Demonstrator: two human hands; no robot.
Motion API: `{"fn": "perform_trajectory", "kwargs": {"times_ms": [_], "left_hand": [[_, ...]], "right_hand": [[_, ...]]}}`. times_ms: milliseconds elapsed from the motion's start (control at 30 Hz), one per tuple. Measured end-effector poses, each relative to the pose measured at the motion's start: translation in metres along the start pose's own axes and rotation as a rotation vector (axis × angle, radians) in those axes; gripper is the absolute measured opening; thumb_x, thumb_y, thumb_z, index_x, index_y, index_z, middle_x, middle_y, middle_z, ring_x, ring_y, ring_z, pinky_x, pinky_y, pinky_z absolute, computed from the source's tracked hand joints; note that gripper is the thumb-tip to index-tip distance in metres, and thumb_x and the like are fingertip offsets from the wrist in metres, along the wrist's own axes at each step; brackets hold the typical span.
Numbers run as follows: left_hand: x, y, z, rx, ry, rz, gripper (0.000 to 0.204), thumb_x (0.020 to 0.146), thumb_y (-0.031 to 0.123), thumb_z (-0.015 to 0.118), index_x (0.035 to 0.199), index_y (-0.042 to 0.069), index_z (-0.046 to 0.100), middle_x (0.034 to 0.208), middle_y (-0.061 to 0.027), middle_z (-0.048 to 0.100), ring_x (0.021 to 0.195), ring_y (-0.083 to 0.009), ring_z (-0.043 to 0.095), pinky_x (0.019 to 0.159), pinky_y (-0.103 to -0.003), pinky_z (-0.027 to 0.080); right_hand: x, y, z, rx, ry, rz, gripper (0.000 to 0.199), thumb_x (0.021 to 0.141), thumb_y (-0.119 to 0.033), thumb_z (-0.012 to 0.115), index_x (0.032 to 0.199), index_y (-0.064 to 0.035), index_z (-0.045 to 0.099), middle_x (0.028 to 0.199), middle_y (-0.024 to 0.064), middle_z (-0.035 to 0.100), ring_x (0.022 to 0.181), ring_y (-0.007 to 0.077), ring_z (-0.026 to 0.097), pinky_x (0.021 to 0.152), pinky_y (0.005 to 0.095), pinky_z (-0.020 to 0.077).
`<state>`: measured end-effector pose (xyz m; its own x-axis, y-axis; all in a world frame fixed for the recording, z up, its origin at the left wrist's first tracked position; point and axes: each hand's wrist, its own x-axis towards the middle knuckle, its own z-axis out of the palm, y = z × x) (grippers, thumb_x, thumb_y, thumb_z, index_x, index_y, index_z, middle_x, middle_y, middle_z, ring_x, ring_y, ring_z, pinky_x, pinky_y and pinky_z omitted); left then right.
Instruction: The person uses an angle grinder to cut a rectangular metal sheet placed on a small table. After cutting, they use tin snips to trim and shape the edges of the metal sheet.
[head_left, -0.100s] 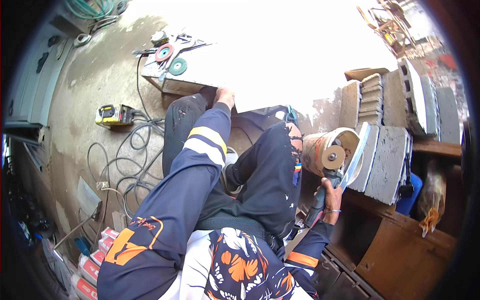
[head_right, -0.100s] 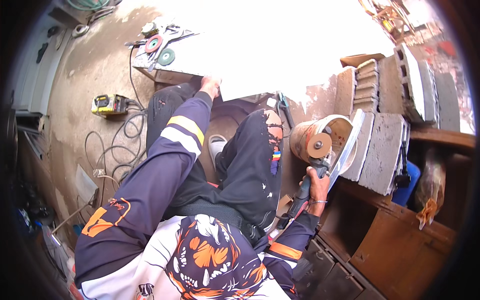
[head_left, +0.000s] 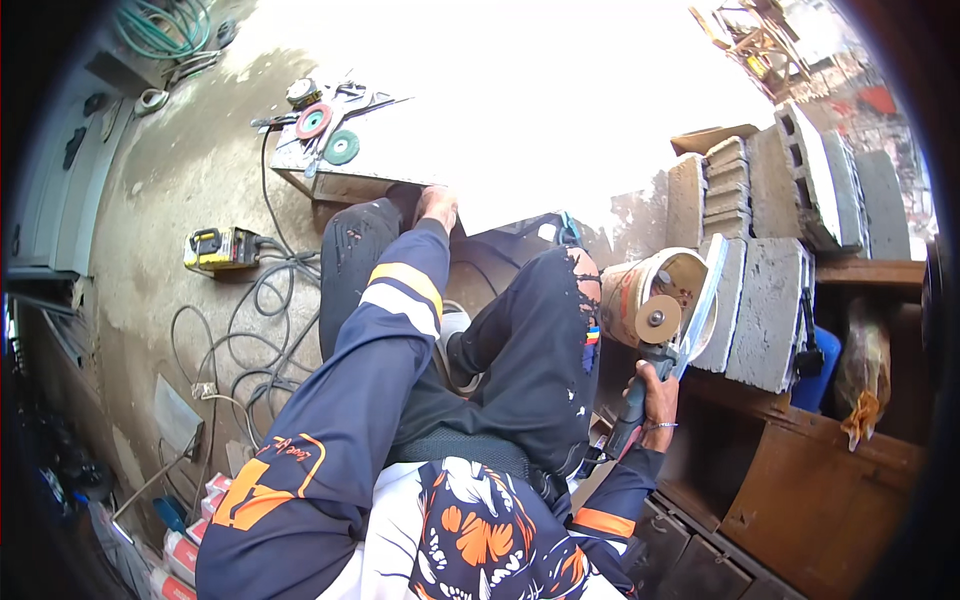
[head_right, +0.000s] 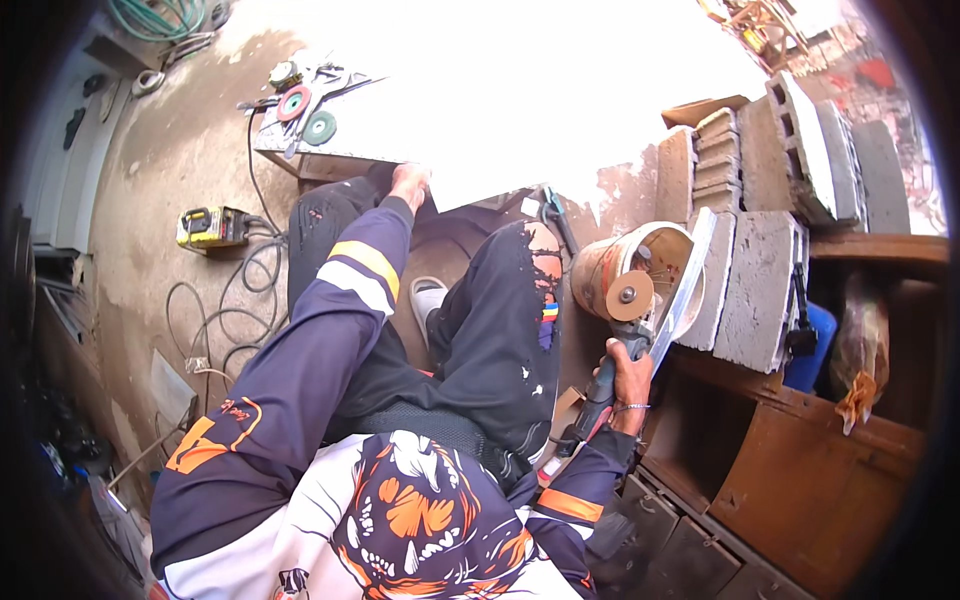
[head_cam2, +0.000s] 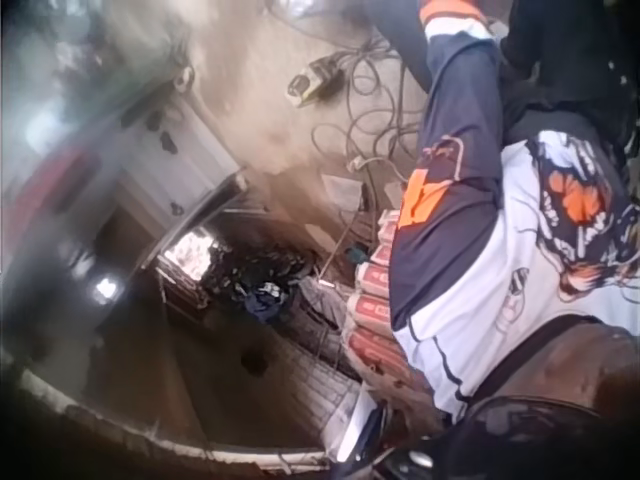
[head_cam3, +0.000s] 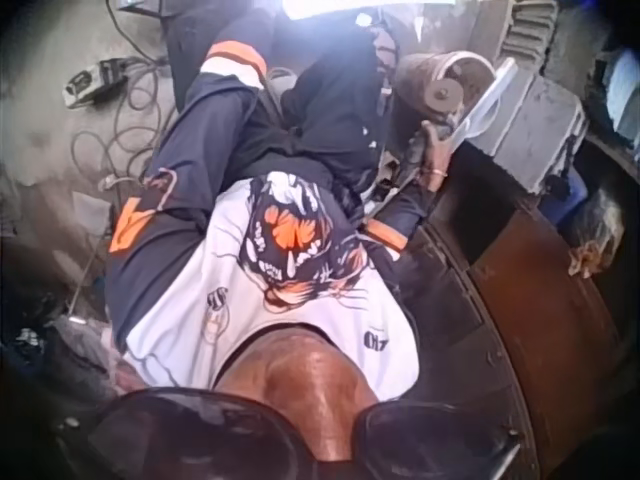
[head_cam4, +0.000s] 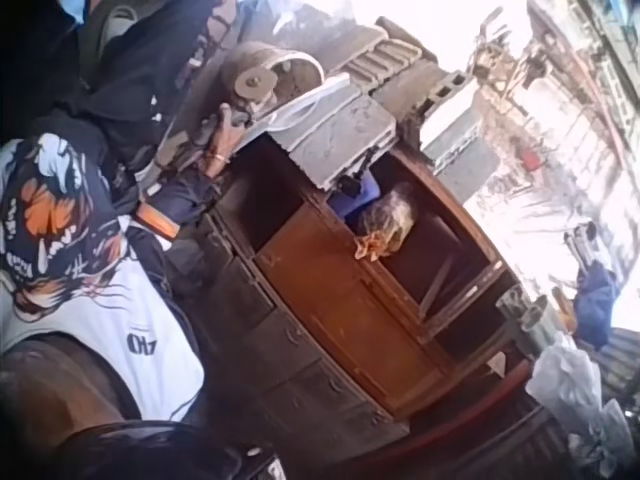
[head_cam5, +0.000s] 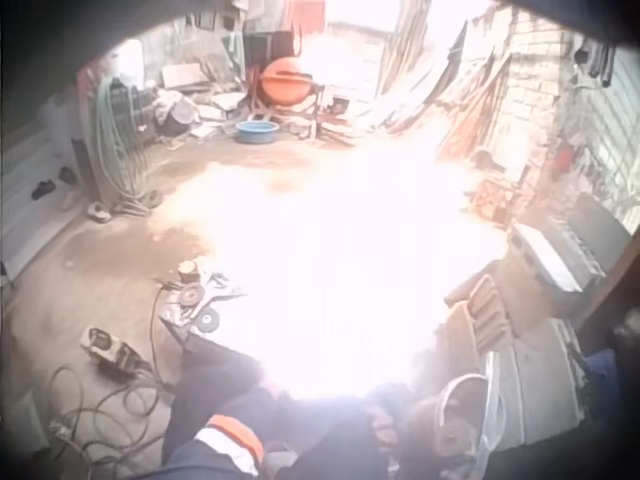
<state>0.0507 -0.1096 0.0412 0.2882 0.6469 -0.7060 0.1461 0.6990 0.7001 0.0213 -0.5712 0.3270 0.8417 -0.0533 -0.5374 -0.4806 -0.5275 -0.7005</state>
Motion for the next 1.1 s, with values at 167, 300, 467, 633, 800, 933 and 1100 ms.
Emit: {"fn": "perform_trajectory", "kwargs": {"times_ms": [167, 300, 467, 633, 800, 933, 1100], "left_hand": [[-0.024, -0.029, -0.041, 0.014, -0.145, 0.042, 0.008, 0.082, 0.004, 0.059, 0.076, 0.002, 0.062, 0.072, -0.0066, 0.059, 0.058, -0.0172, 0.053, 0.051, -0.036, 0.040], [-0.112, -0.056, -0.001, 0.163, -0.042, -0.108, 0.009, 0.080, 0.006, 0.066, 0.076, 0.000, 0.061, 0.064, -0.0080, 0.058, 0.046, -0.0166, 0.050, 0.042, -0.032, 0.037], [-0.050, -0.033, -0.027, -0.106, 0.037, -0.197, 0.035, 0.083, 0.021, 0.075, 0.103, -0.005, 0.062, 0.087, -0.0130, 0.065, 0.069, -0.0249, 0.062, 0.064, -0.046, 0.050], [-0.047, 0.009, 0.008, -0.065, 0.024, -0.189, 0.036, 0.085, 0.028, 0.074, 0.107, 0.003, 0.062, 0.102, -0.0142, 0.067, 0.087, -0.0246, 0.065, 0.074, -0.039, 0.052], [-0.050, -0.030, -0.003, 0.067, -0.058, 0.192, 0.036, 0.088, 0.028, 0.069, 0.111, 0.003, 0.058, 0.099, -0.0136, 0.065, 0.083, -0.0248, 0.062, 0.070, -0.037, 0.051], [-0.088, -0.059, 0.023, -0.462, 0.097, -0.098, 0.054, 0.097, 0.034, 0.059, 0.134, -0.002, 0.044, 0.125, -0.0204, 0.058, 0.111, -0.0322, 0.059, 0.092, -0.044, 0.049], [-0.090, -0.060, 0.029, -0.540, -0.107, -0.293, 0.061, 0.098, 0.037, 0.056, 0.141, 0.000, 0.034, 0.142, -0.0171, 0.048, 0.126, -0.0362, 0.050, 0.101, -0.064, 0.038]], "right_hand": [[-0.014, 0.002, -0.008, 0.020, -0.021, -0.012, 0.028, 0.078, -0.027, 0.071, 0.088, -0.0031, 0.060, 0.065, 0.0077, 0.060, 0.049, 0.0183, 0.060, 0.046, 0.0309, 0.0494], [-0.020, 0.026, -0.026, 0.049, 0.065, 0.026, 0.030, 0.077, -0.026, 0.071, 0.091, -0.0018, 0.060, 0.066, 0.0083, 0.060, 0.050, 0.0187, 0.060, 0.046, 0.0314, 0.0497], [-0.016, 0.017, -0.020, 0.037, 0.005, -0.042, 0.032, 0.077, -0.030, 0.070, 0.085, -0.0005, 0.059, 0.065, 0.0084, 0.060, 0.050, 0.0193, 0.061, 0.046, 0.0308, 0.0492], [-0.034, 0.031, -0.048, 0.080, 0.076, 0.023, 0.032, 0.077, -0.027, 0.071, 0.091, 0.0003, 0.061, 0.068, 0.0095, 0.061, 0.050, 0.0191, 0.061, 0.047, 0.0307, 0.0501], [-0.035, 0.044, -0.052, 0.073, 0.082, 0.012, 0.033, 0.077, -0.027, 0.071, 0.092, 0.0006, 0.060, 0.068, 0.0090, 0.059, 0.050, 0.0191, 0.061, 0.047, 0.0312, 0.0508], [-0.039, 0.040, -0.045, 0.086, 0.070, 0.017, 0.033, 0.077, -0.027, 0.071, 0.092, 0.0003, 0.060, 0.067, 0.0079, 0.059, 0.050, 0.0185, 0.060, 0.046, 0.0308, 0.0502], [-0.034, 0.034, -0.035, 0.081, 0.022, -0.028, 0.031, 0.078, -0.027, 0.072, 0.089, -0.0007, 0.061, 0.067, 0.0070, 0.059, 0.050, 0.0176, 0.059, 0.046, 0.0305, 0.0489]]}}
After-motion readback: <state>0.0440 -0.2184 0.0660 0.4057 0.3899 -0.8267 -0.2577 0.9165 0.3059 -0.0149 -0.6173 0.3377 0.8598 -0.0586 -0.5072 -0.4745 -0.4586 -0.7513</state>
